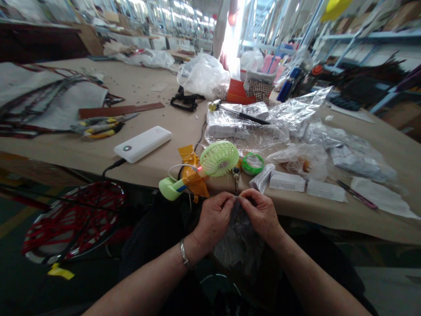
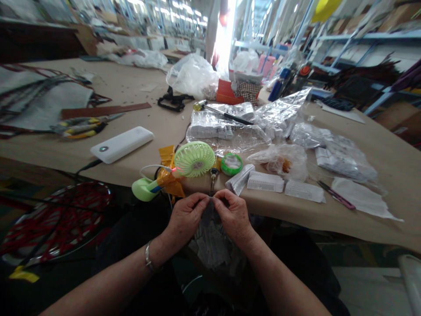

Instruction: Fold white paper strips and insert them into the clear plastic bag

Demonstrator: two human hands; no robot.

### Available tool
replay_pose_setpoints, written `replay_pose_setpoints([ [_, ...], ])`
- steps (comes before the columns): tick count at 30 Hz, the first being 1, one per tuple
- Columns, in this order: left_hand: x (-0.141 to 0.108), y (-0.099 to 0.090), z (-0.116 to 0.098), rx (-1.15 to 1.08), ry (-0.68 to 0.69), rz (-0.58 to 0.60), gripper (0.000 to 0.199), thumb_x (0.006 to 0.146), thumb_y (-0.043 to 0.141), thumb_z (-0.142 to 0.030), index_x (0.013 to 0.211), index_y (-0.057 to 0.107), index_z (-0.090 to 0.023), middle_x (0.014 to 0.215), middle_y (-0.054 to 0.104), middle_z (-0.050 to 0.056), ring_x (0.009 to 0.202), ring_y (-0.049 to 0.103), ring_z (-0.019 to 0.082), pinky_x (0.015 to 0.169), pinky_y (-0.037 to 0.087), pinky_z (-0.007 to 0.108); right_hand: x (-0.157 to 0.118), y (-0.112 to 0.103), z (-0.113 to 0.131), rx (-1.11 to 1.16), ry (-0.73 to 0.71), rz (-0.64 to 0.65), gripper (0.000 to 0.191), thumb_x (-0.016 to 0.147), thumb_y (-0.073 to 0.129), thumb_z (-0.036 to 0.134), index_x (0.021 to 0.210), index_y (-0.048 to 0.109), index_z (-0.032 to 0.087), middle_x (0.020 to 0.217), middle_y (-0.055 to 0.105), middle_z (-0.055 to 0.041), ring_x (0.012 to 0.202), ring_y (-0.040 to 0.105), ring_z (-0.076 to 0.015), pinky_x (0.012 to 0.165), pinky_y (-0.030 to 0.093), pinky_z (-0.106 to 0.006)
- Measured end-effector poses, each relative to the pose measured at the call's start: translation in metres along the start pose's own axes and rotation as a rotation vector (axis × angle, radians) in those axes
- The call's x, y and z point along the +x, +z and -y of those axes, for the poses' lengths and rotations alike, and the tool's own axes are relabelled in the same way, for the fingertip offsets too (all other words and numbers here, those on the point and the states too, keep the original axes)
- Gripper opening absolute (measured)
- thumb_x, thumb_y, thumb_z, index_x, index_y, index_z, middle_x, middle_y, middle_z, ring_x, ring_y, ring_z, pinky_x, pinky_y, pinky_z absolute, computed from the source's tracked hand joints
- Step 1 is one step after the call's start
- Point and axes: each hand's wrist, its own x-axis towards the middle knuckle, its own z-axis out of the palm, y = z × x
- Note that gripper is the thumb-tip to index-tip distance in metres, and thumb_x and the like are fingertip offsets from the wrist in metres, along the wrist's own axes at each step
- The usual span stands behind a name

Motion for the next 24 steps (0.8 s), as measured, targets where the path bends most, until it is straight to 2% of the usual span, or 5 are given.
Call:
replay_pose_setpoints([
  [11, 0.006, 0.002, -0.004, -0.026, -0.056, -0.024, 0.018, 0.079, 0.052, -0.025, 0.07, 0.066, -0.017, 0.062, 0.06, -0.002, 0.06, 0.051, 0.011, 0.058, 0.039, 0.019, 0.002, 0.002, -0.003, 0.001, -0.001, -0.045, 0.015, 0.079, 0.055, 0.03, 0.073, 0.06, 0.017, 0.063, 0.056, 0.0019, 0.059, 0.05, -0.0114, 0.057, 0.041, -0.021],
  [16, -0.004, 0.001, -0.009, -0.071, -0.065, 0.02, 0.018, 0.079, 0.052, -0.027, 0.072, 0.066, -0.017, 0.065, 0.062, -0.001, 0.062, 0.053, 0.012, 0.06, 0.041, 0.02, -0.006, 0.0, -0.005, 0.03, 0.026, -0.002, 0.016, 0.079, 0.057, 0.033, 0.078, 0.062, 0.017, 0.068, 0.06, 0.0004, 0.062, 0.053, -0.0125, 0.059, 0.043, -0.022],
  [19, -0.013, -0.001, -0.008, -0.082, -0.093, 0.034, 0.018, 0.079, 0.053, -0.027, 0.071, 0.066, -0.017, 0.064, 0.062, -0.001, 0.061, 0.053, 0.012, 0.058, 0.041, 0.02, -0.019, -0.009, -0.003, 0.002, 0.03, 0.033, 0.017, 0.08, 0.058, 0.034, 0.084, 0.062, 0.018, 0.071, 0.062, 0.0, 0.062, 0.055, -0.0129, 0.058, 0.044, -0.022],
  [22, -0.018, -0.002, 0.002, -0.057, -0.146, 0.058, 0.02, 0.079, 0.053, -0.028, 0.069, 0.066, -0.017, 0.064, 0.063, 0.0, 0.061, 0.055, 0.013, 0.059, 0.042, 0.021, -0.026, -0.027, 0.0, -0.191, -0.105, 0.012, 0.013, 0.083, 0.055, 0.03, 0.077, 0.06, 0.02, 0.067, 0.059, 0.0005, 0.06, 0.054, -0.0127, 0.058, 0.044, -0.023],
  [24, -0.018, 0.0, 0.01, -0.055, -0.172, 0.086, 0.018, 0.078, 0.054, -0.028, 0.076, 0.069, -0.018, 0.074, 0.068, 0.002, 0.071, 0.06, 0.016, 0.068, 0.046, 0.023, -0.024, -0.04, -0.001, -0.366, -0.268, -0.059, 0.011, 0.084, 0.053, 0.026, 0.077, 0.06, 0.02, 0.072, 0.06, -0.0014, 0.067, 0.056, -0.0149, 0.065, 0.045, -0.026],
])
